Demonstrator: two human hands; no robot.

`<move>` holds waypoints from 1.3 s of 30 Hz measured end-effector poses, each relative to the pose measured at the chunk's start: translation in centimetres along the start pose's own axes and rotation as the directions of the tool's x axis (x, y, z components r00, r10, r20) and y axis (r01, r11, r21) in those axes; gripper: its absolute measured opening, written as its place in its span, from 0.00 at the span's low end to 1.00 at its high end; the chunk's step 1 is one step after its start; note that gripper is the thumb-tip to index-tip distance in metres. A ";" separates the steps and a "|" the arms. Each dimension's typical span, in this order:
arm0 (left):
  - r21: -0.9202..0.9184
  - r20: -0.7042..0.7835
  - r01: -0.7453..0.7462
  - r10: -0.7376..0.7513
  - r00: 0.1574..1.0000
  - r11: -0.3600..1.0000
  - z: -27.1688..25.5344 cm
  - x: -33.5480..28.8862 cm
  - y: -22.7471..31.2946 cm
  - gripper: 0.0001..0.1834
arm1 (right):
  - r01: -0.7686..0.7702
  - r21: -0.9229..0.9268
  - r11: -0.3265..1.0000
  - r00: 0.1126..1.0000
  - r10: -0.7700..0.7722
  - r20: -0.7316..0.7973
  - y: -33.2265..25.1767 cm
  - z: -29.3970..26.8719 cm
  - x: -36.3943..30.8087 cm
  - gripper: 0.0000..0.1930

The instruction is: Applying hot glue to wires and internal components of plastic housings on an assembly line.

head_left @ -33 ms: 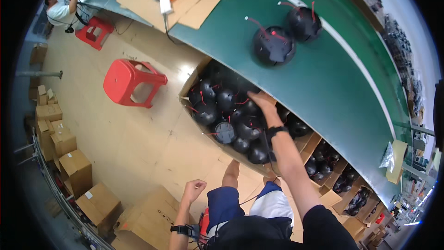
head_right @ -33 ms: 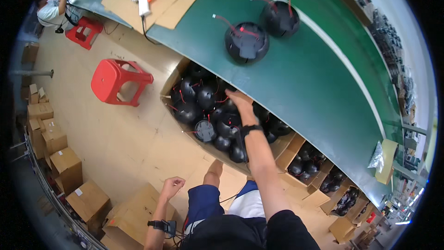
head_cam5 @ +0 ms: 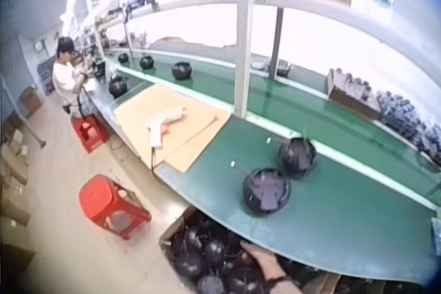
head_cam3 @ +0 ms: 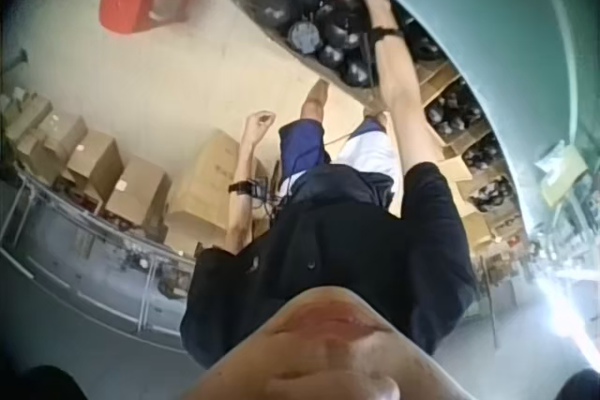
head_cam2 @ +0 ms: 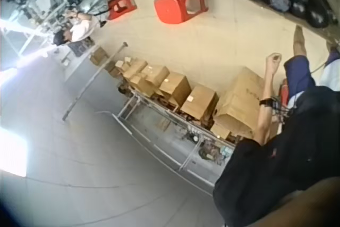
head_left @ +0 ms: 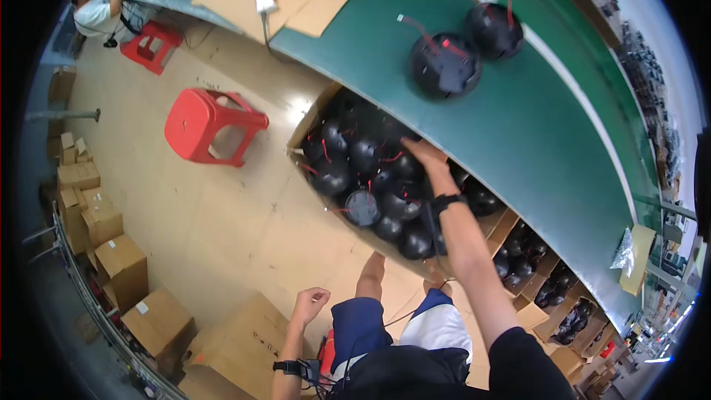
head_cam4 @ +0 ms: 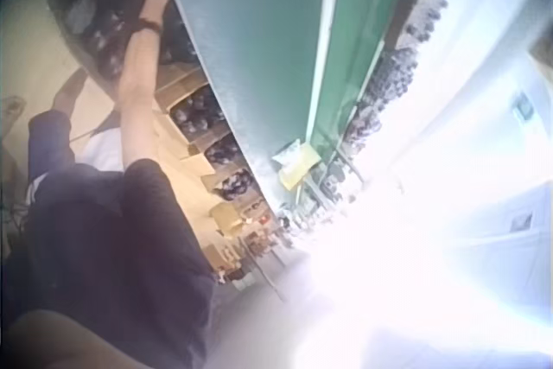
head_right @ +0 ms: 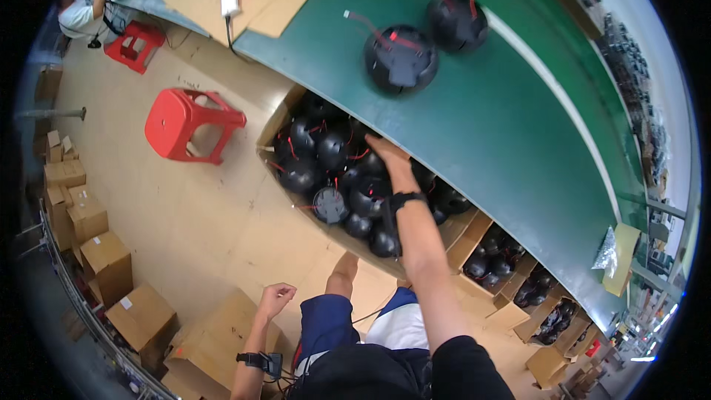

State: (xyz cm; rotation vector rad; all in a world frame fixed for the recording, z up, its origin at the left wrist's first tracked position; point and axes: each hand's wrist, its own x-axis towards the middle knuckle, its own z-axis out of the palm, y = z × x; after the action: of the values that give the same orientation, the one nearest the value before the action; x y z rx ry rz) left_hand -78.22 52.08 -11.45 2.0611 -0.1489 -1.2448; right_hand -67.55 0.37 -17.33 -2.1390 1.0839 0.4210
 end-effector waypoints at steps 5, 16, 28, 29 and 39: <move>-0.080 -0.019 0.230 -0.233 0.972 0.970 2.5 -3.3 -7.7 0.06 | 0.016 -0.272 0.962 0.999 -0.029 -0.046 2.9 2.4 2.2 0.55; -0.302 0.011 0.257 -0.266 0.964 0.918 7.6 -3.0 -10.5 0.06 | 0.698 -0.283 0.658 0.530 -0.740 -0.414 -6.6 -10.0 -15.7 0.20; -0.167 -0.097 0.111 -0.129 0.987 0.980 9.5 -0.6 -7.6 0.08 | 0.661 -0.321 0.678 0.503 -0.718 -0.481 -7.4 -17.1 -7.1 0.61; -0.193 -0.082 0.122 -0.140 0.987 0.973 9.6 -0.7 -7.9 0.08 | 0.711 -0.277 0.646 0.491 -0.739 -0.461 -5.1 -15.9 -10.3 0.61; -0.174 0.005 0.268 -0.271 0.963 0.948 11.8 -1.3 -10.5 0.10 | 0.059 -0.002 0.998 0.966 -0.058 -0.252 19.7 2.8 -25.9 0.59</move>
State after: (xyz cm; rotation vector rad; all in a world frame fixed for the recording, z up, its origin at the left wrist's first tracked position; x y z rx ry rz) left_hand -91.16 54.36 -20.36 1.9862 0.2513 -1.3482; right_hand -98.74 9.19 -13.49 -2.2574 1.1545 0.1190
